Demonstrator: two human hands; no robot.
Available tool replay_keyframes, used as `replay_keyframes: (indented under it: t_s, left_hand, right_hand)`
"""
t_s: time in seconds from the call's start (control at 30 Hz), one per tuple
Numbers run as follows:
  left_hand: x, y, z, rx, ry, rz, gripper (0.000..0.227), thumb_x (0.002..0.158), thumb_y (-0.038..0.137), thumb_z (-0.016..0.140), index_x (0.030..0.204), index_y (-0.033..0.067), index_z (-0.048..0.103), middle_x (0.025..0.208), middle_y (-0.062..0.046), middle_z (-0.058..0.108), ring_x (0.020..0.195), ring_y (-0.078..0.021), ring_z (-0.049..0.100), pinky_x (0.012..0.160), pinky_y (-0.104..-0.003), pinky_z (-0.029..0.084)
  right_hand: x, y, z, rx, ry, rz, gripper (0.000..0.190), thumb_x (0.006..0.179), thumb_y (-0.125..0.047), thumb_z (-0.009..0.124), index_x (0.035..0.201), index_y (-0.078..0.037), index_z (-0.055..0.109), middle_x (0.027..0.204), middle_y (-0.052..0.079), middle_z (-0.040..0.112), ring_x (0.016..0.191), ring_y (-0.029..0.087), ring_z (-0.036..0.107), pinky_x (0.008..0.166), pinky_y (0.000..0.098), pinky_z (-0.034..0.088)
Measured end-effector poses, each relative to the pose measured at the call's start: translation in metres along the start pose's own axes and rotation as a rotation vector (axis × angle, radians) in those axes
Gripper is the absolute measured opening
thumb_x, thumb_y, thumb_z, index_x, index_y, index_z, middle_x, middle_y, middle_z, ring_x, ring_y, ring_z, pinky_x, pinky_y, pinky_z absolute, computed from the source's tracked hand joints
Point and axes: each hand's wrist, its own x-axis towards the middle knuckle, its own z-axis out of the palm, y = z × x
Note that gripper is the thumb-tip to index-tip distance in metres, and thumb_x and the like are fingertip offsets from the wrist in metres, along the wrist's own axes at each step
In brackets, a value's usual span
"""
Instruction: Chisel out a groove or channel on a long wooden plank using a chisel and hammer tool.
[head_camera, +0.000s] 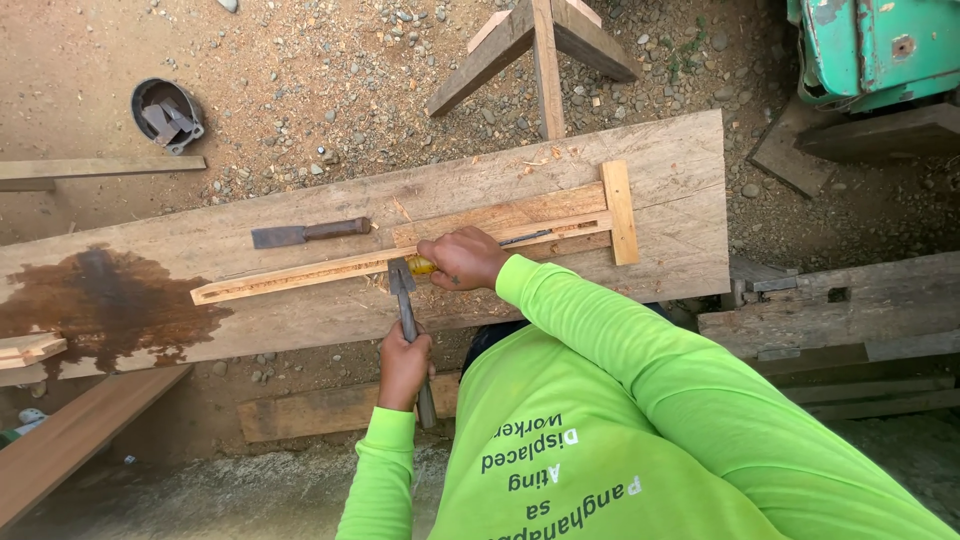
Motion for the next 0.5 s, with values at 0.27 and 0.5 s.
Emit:
replay_keyframes:
  t_s: [0.27,0.5]
  left_hand:
    - [0.005,0.000,-0.004,0.026,0.015,0.006,0.008,0.085,0.000,0.058,0.091,0.0024,0.053,0.064,-0.007,0.055,0.040,-0.0182,0.052,0.038,-0.036,0.044]
    - [0.015,-0.012,-0.014,-0.161,0.066,-0.004,0.009,0.085,-0.002,0.056,0.091,0.0026,0.052,0.064,-0.007,0.053,0.040,-0.0175,0.051,0.037,-0.036,0.044]
  right_hand:
    - [-0.001,-0.001,0.000,0.000,0.003,0.004,0.028,0.082,-0.026,0.073,0.095,-0.008,0.057,0.074,0.014,0.068,0.076,0.040,0.067,0.070,0.0542,0.048]
    - [-0.031,-0.016,-0.027,0.064,0.095,-0.072,0.028,0.083,-0.028,0.073,0.096,-0.008,0.057,0.076,0.013,0.068,0.070,0.039,0.067,0.064,0.0527,0.048]
